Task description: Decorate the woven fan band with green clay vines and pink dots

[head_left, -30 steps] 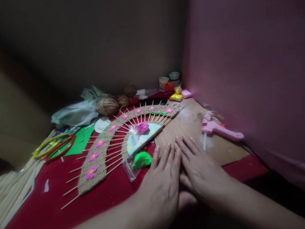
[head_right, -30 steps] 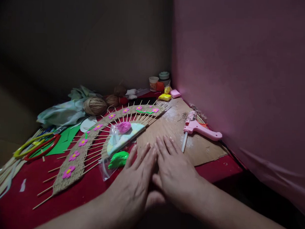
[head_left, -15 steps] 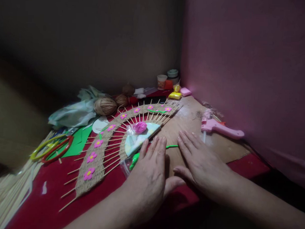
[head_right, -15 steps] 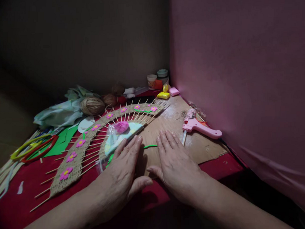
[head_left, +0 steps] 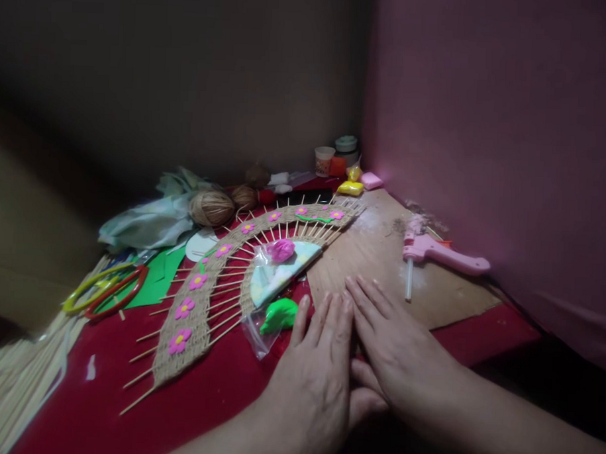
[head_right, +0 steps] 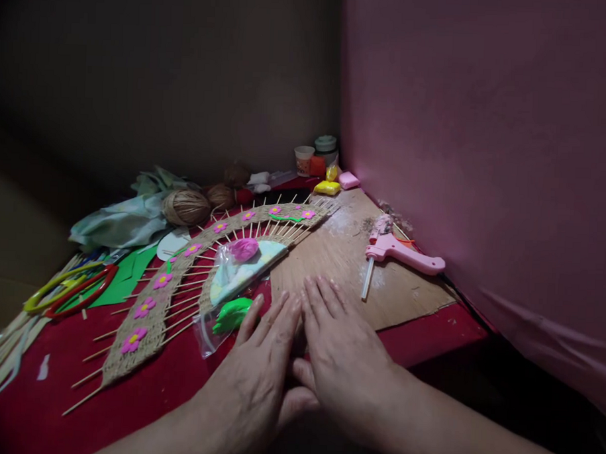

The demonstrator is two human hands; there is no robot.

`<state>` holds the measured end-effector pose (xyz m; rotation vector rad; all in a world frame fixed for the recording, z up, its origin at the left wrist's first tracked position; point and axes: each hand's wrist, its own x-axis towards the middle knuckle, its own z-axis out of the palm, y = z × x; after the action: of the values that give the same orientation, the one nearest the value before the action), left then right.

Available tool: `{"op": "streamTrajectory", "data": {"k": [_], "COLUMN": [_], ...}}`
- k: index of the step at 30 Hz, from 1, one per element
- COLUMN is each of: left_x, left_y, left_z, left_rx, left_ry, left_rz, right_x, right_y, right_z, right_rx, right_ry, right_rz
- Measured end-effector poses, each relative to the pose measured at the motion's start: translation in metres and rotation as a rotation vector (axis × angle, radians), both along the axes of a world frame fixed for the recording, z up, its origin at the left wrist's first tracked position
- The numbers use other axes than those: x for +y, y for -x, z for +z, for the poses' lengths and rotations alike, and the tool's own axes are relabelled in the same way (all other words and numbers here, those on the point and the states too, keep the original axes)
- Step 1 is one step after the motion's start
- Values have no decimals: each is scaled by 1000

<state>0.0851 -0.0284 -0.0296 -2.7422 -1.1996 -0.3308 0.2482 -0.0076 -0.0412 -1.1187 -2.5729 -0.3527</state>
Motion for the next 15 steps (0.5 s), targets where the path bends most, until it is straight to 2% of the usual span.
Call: {"op": "streamTrajectory", "data": {"k": [5, 11, 15], "left_x": [9, -5, 8], "left_y": [-2, 0, 0], "left_z": [4, -1, 5], "left_rx": [47, 10, 86], "left_ry": [13, -57, -38], "left_rz": [86, -7, 96], "right_x": [16, -1, 12], "right_y": [1, -2, -2], "right_z": [5, 1, 3], "right_rx": [-56, 21, -13], "right_ry": [46, 12, 71], "right_rz": [-50, -24, -66]}}
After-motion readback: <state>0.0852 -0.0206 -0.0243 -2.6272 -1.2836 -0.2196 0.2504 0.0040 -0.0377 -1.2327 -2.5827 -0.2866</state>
